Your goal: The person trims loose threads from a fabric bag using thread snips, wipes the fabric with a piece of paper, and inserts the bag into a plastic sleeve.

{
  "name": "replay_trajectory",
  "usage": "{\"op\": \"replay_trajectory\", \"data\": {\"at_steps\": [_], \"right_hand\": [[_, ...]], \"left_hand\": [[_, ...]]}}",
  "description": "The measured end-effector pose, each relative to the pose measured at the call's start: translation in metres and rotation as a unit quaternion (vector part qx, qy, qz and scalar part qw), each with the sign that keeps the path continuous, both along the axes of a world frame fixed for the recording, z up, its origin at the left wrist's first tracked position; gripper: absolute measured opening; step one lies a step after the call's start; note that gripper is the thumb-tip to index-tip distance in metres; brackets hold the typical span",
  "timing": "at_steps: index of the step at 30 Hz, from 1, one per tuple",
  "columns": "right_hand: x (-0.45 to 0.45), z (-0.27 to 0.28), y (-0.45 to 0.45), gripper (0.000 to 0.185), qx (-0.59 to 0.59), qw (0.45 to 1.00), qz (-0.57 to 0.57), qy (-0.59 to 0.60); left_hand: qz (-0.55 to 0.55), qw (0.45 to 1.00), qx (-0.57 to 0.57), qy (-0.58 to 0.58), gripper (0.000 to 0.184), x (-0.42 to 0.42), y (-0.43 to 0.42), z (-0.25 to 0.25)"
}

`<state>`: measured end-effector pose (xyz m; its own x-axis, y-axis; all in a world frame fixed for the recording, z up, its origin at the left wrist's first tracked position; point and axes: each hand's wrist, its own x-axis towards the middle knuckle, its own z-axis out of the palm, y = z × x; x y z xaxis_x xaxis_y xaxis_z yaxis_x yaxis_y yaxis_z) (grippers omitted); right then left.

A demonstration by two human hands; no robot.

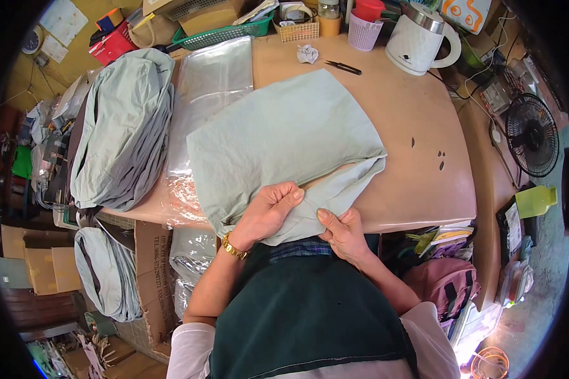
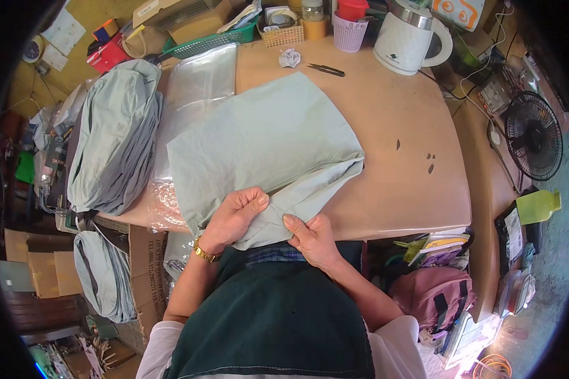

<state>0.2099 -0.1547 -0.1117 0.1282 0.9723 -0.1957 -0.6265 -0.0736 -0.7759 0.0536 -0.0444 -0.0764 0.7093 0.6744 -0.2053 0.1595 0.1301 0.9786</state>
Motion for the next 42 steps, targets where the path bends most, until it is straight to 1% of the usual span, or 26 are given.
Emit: {"op": "replay_trajectory", "data": {"at_steps": [5, 8, 10, 13, 15, 16, 17, 18, 19, 20, 21, 23, 24, 25, 27, 28, 29, 31, 32, 33, 35, 36, 38, 39, 41, 42], "right_hand": [[0.007, 0.006, -0.005, 0.017, 0.028, 0.999, 0.015, -0.036], [0.008, 0.013, -0.005, 0.021, 0.043, 0.996, 0.026, -0.077], [0.008, 0.015, -0.007, 0.022, 0.034, 0.995, 0.026, -0.091], [0.008, 0.018, -0.006, 0.023, 0.023, 0.997, 0.015, -0.074], [0.003, 0.018, -0.004, 0.024, -0.013, 0.997, -0.054, -0.044], [0.005, 0.016, -0.001, 0.024, -0.013, 0.997, -0.053, -0.044], [0.012, 0.011, 0.005, 0.024, -0.053, 0.993, -0.107, -0.003], [0.019, 0.007, 0.009, 0.024, -0.093, 0.982, -0.161, 0.039], [0.025, 0.005, 0.010, 0.024, -0.092, 0.981, -0.164, 0.037], [0.030, 0.002, 0.010, 0.025, -0.070, 0.988, -0.138, -0.001], [0.033, 0.000, 0.010, 0.025, -0.047, 0.992, -0.113, -0.038], [0.021, -0.002, 0.013, 0.028, -0.075, 0.990, -0.105, -0.063], [0.014, -0.003, 0.014, 0.028, -0.067, 0.990, -0.058, -0.111], [0.008, -0.005, 0.015, 0.029, -0.059, 0.986, -0.011, -0.158], [-0.001, -0.019, 0.017, 0.030, -0.058, 0.985, -0.003, -0.165], [-0.003, -0.022, 0.016, 0.032, -0.059, 0.984, 0.008, -0.170], [0.000, -0.021, 0.014, 0.032, -0.057, 0.983, 0.005, -0.172], [0.008, -0.017, 0.010, 0.026, -0.075, 0.993, 0.044, -0.074], [0.008, -0.014, 0.009, 0.023, -0.043, 0.998, 0.026, -0.021], [0.009, -0.012, 0.008, 0.023, -0.042, 0.999, 0.020, -0.019], [0.012, -0.007, 0.008, 0.030, -0.073, 0.995, 0.016, 0.070], [0.017, -0.001, 0.012, 0.030, -0.070, 0.995, 0.013, 0.071], [0.030, 0.012, 0.022, 0.028, -0.124, 0.973, -0.039, 0.193], [0.031, 0.008, 0.024, 0.028, -0.121, 0.973, -0.041, 0.195], [0.030, -0.005, 0.030, 0.026, -0.093, 0.978, -0.105, 0.152], [0.027, -0.002, 0.030, 0.026, -0.090, 0.978, -0.106, 0.154]], "left_hand": [[0.007, 1.000, 0.001, -0.017, 0.034, -0.001, 0.003, 0.001], [0.023, 0.999, -0.036, 0.001, 0.028, -0.005, 0.006, 0.014], [-0.110, 0.993, 0.015, 0.033, 0.022, -0.012, 0.007, 0.023], [-0.097, 0.993, 0.020, 0.072, 0.021, -0.008, 0.003, 0.042], [-0.106, 0.992, 0.033, 0.057, 0.025, -0.010, 0.003, 0.033], [-0.114, 0.992, 0.046, 0.040, 0.028, -0.011, 0.003, 0.029], [-0.114, 0.992, 0.046, 0.039, 0.028, -0.015, 0.004, 0.029], [-0.148, 0.978, 0.108, 0.101, 0.032, -0.022, 0.008, 0.030], [-0.182, 0.955, 0.170, 0.161, 0.037, -0.029, 0.013, 0.031], [-0.218, 0.925, 0.236, 0.202, 0.046, -0.037, 0.019, 0.036], [-0.223, 0.924, 0.239, 0.198, 0.046, -0.034, 0.017, 0.045], [-0.111, 0.899, 0.325, 0.272, 0.050, -0.029, 0.010, 0.059], [-0.063, 0.917, 0.326, 0.222, 0.053, -0.018, 0.009, 0.056], [-0.066, 0.916, 0.329, 0.219, 0.053, -0.001, 0.006, 0.053], [0.035, 0.893, 0.418, 0.163, 0.039, 0.035, 0.000, 0.044], [0.027, 0.881, 0.456, 0.125, 0.024, 0.047, 0.005, 0.031], [0.026, 0.880, 0.459, 0.122, 0.024, 0.050, 0.010, 0.025], [0.053, 0.896, 0.414, 0.153, 0.020, 0.058, 0.018, 0.020], [0.081, 0.906, 0.398, 0.117, 0.021, 0.060, 0.016, 0.017], [0.076, 0.906, 0.400, 0.116, 0.021, 0.061, 0.013, 0.017], [0.101, 0.929, 0.343, 0.090, 0.022, 0.060, 0.010, 0.019], [0.097, 0.929, 0.347, 0.090, 0.022, 0.057, 0.009, 0.023], [0.031, 0.948, 0.301, 0.096, 0.022, 0.049, 0.007, 0.037], [0.029, 0.947, 0.303, 0.097, 0.022, 0.047, 0.004, 0.041], [0.002, 0.923, 0.340, 0.180, 0.020, 0.042, 0.001, 0.047], [0.011, 0.932, 0.317, 0.173, 0.021, 0.040, 0.003, 0.044]]}}
